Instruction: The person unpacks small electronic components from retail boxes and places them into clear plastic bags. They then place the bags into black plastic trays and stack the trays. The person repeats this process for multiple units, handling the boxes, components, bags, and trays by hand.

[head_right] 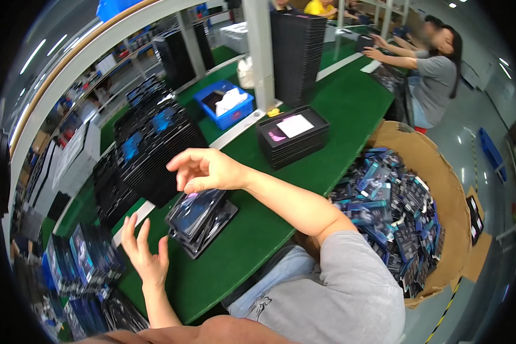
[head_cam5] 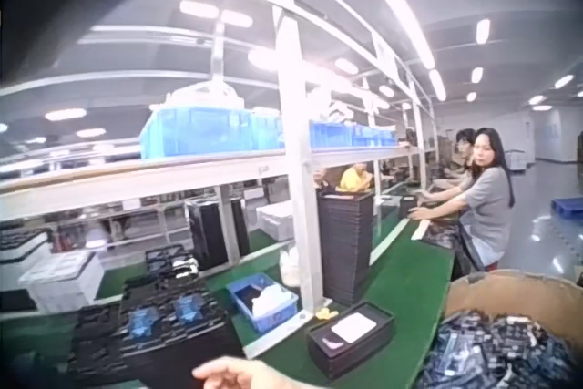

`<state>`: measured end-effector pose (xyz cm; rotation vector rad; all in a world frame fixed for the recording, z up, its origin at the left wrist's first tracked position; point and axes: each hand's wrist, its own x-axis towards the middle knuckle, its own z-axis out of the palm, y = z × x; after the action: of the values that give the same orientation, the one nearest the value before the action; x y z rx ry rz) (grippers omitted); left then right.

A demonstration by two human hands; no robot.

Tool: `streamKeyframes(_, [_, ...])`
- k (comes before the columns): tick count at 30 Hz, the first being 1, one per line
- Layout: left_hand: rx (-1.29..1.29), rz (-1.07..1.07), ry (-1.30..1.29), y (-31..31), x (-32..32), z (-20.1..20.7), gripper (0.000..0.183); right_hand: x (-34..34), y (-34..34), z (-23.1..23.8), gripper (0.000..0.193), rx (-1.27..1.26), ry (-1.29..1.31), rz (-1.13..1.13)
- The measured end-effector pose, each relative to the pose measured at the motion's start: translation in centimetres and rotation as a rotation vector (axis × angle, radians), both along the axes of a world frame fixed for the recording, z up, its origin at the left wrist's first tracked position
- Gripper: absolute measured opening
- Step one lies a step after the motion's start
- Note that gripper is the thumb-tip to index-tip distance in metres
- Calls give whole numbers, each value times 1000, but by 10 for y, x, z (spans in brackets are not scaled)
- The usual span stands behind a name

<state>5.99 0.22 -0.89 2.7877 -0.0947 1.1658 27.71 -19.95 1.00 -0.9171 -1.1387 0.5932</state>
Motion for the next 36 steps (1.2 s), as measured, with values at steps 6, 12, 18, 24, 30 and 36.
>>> streamKeyframes(6, [-83, -1, 187, 0, 3, -2, 60, -17, 17, -18, 30, -289, -961, -446])
streamKeyframes(12, [-185, -34, 421, -5, 8, -22, 90, -15, 23, -34, 38, -399, -1056, -462])
streamKeyframes(18, [-194, -33, 496, -6, 12, -28, 99, -17, 13, -24, 50, -601, -1047, -509])
streamKeyframes(24, [-279, 13, 495, -13, 17, -29, 113, -14, 18, -28, 16, -539, -912, -663])
streamKeyframes(30, [-454, -43, 458, -18, 21, -31, 139, -14, 19, -15, 16, -473, -436, -693])
streamKeyframes(36, [-453, -106, 424, -20, 21, -40, 147, 0, 19, -26, 16, -342, -157, -695])
